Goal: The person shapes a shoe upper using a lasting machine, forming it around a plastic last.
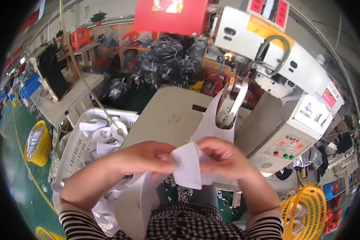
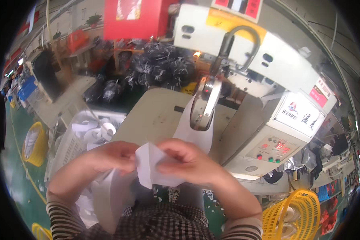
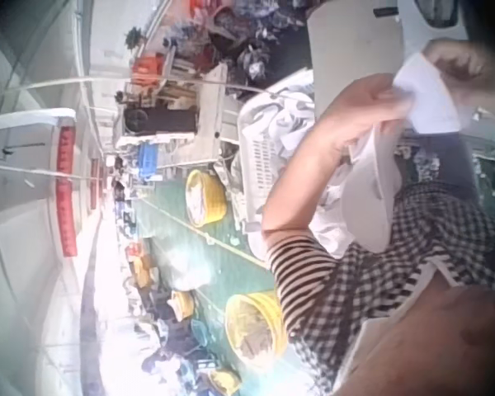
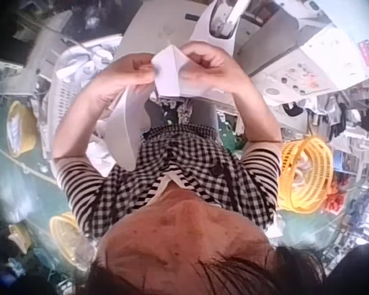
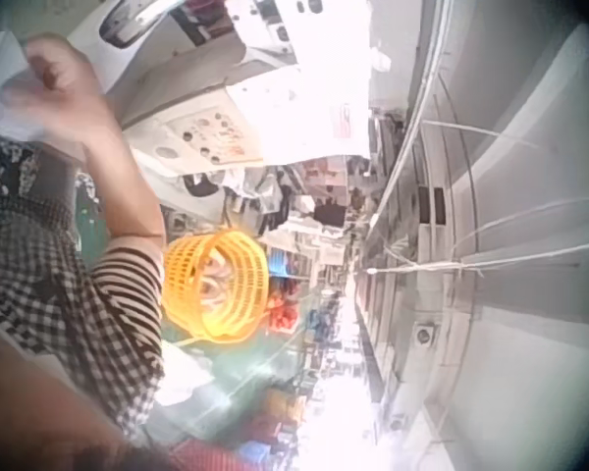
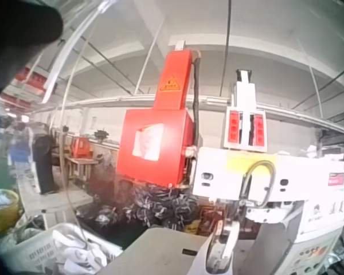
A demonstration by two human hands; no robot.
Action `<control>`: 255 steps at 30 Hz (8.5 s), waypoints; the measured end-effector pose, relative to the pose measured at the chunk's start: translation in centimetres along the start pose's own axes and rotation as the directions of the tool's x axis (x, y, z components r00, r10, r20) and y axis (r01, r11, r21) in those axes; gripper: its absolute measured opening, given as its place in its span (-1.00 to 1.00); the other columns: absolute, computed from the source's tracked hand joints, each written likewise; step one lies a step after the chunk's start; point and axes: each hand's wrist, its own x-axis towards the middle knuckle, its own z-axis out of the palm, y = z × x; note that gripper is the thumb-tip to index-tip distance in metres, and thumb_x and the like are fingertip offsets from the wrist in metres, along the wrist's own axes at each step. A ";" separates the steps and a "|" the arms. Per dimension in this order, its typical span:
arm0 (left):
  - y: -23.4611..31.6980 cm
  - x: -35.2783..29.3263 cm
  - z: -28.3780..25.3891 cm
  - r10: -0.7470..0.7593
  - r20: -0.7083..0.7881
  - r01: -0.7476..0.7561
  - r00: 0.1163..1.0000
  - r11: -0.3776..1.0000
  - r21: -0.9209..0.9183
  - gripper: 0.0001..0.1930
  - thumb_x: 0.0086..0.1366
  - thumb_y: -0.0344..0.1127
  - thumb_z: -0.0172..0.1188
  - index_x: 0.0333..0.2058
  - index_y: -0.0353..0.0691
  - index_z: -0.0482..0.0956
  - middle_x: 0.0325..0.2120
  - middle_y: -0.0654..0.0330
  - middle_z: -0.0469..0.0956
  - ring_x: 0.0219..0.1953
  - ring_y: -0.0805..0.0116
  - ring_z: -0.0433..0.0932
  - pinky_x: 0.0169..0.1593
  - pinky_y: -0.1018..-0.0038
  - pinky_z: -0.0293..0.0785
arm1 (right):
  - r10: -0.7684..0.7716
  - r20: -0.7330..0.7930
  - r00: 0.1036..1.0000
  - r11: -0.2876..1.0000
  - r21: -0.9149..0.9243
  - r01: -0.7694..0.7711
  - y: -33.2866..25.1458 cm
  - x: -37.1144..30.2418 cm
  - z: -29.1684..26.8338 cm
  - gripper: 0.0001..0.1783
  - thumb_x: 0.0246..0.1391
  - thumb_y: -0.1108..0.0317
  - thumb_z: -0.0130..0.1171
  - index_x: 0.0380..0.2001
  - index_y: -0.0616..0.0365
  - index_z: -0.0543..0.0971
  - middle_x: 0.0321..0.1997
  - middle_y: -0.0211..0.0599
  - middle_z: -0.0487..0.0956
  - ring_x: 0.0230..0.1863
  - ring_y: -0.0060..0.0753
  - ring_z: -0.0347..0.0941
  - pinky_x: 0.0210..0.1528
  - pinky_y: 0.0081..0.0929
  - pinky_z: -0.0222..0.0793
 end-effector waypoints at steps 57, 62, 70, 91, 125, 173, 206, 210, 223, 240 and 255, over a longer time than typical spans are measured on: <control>3.6 19.0 -7.5 0.198 0.031 -0.195 0.980 0.978 -0.070 -0.70 0.21 -0.08 0.02 -0.51 -0.21 0.46 -0.70 0.29 0.34 -0.68 0.59 0.22 -0.52 0.67 0.12 | -0.109 -0.715 0.691 0.903 0.220 0.370 1.0 0.5 -11.8 -0.86 0.02 0.40 -0.06 -0.46 0.21 0.46 -0.72 -0.45 0.32 -0.68 -0.60 0.18 -0.58 -0.64 0.04; 3.5 18.7 -7.0 0.126 -0.065 -0.126 0.990 0.992 0.009 -0.61 0.23 0.05 -0.05 -0.59 -0.11 0.45 -0.83 0.36 0.23 -0.74 0.62 0.15 -0.60 0.66 0.10 | -0.077 -0.747 0.661 0.885 0.254 0.390 1.1 0.7 -11.7 -0.86 0.04 0.38 -0.06 -0.46 0.21 0.46 -0.73 -0.45 0.32 -0.67 -0.60 0.18 -0.58 -0.65 0.05; 2.9 15.8 -5.9 0.083 -0.123 -0.093 0.989 0.993 -0.076 -0.63 0.19 0.06 0.02 -0.51 -0.14 0.51 -0.82 0.35 0.24 -0.69 0.62 0.20 -0.57 0.65 0.10 | -0.086 -0.904 0.419 0.988 -0.022 0.155 2.7 1.3 -10.6 -0.55 0.15 0.05 -0.10 -0.28 0.30 0.45 -0.36 -0.33 0.50 -0.32 -0.55 0.39 -0.21 -0.62 0.30; 1.6 8.6 -2.9 0.094 -0.382 -0.102 0.920 0.995 -0.001 -0.60 0.22 0.05 -0.04 -0.45 -0.20 0.50 -0.79 0.34 0.27 -0.72 0.60 0.22 -0.65 0.66 0.10 | -0.695 -0.471 0.544 0.376 -0.882 -0.283 1.5 -2.1 -4.2 -0.67 0.02 0.38 0.05 -0.13 0.23 0.35 -0.39 -0.20 0.37 -0.46 -0.31 0.39 -0.40 -0.41 0.32; 7.2 8.2 -0.5 -0.013 0.127 -0.003 0.992 0.992 0.123 -0.68 0.04 -0.26 0.24 -0.23 -0.24 0.46 -0.58 0.37 0.42 -0.67 0.70 0.23 -0.62 0.73 0.09 | 0.139 -0.502 0.853 0.977 0.210 -0.035 -0.6 -3.9 -3.8 -0.60 -0.08 0.24 0.22 -0.19 0.24 0.44 -0.34 -0.24 0.54 -0.38 -0.41 0.51 -0.37 -0.53 0.44; 6.8 17.2 -5.4 0.192 -0.163 -0.218 0.968 0.962 -0.163 -0.76 0.14 -0.10 0.11 -0.54 -0.13 0.45 -0.74 0.37 0.34 -0.83 0.66 0.08 -0.72 0.67 -0.01 | 0.004 -0.680 0.733 0.894 0.331 0.301 -0.8 2.0 -14.0 -0.65 -0.03 0.27 0.14 -0.15 0.16 0.45 -0.61 -0.60 0.35 -0.67 -0.75 0.14 -0.62 -0.75 -0.04; 2.1 19.9 -6.1 -0.120 -0.317 0.057 0.941 0.978 -0.201 -0.74 0.19 -0.10 0.06 -0.55 -0.14 0.40 -0.73 0.35 0.31 -0.84 0.61 0.05 -0.77 0.61 -0.03 | -0.109 -0.850 0.516 0.948 -0.245 -0.203 5.7 2.5 -17.1 -0.72 0.10 0.26 -0.12 -0.39 0.30 0.44 -0.44 -0.16 0.48 -0.39 -0.40 0.36 -0.26 -0.45 0.25; -3.9 15.1 -6.5 -0.212 -0.376 0.163 0.902 0.974 -0.157 -0.69 0.17 -0.03 0.08 -0.58 -0.11 0.34 -0.76 0.33 0.27 -0.85 0.57 0.04 -0.76 0.57 0.00 | -0.391 -0.789 0.474 0.546 -0.613 -0.571 6.1 -1.1 -12.1 -0.76 0.08 0.27 -0.05 -0.33 0.26 0.40 -0.46 -0.19 0.46 -0.47 -0.41 0.37 -0.32 -0.46 0.30; 3.0 7.8 1.6 0.404 -0.409 -0.563 0.818 0.705 -0.431 -0.64 0.28 0.03 -0.17 -0.41 -0.16 0.36 -0.55 0.25 0.36 -0.56 0.48 0.35 -0.42 0.55 0.29 | -0.030 -0.371 0.928 0.955 -0.285 -0.083 1.1 0.4 1.8 -0.68 0.02 0.44 0.10 -0.17 0.25 0.27 -0.25 -0.29 0.46 -0.25 -0.58 0.39 -0.20 -0.62 0.30; 8.6 13.9 -2.4 0.340 -0.263 -0.332 0.903 0.940 0.074 -0.86 0.04 -0.29 0.20 -0.44 -0.16 0.46 -0.48 0.36 0.45 -0.37 0.61 0.38 -0.25 0.63 0.24 | -0.154 -0.690 0.707 0.936 0.127 0.328 -3.3 0.2 -10.9 -0.79 -0.24 0.42 0.26 -0.46 0.16 0.48 -0.49 -0.35 0.52 -0.48 -0.52 0.44 -0.37 -0.59 0.35; 8.6 17.0 -3.7 0.324 -0.321 -0.349 0.890 0.937 -0.022 -0.88 0.02 -0.36 0.15 -0.43 -0.22 0.47 -0.48 0.28 0.46 -0.38 0.55 0.40 -0.25 0.63 0.26 | -0.016 -0.772 0.636 0.896 0.271 0.352 -2.4 2.4 -12.6 -0.76 -0.15 0.39 0.09 -0.32 0.18 0.43 -0.36 -0.32 0.47 -0.27 -0.39 0.40 -0.15 -0.47 0.31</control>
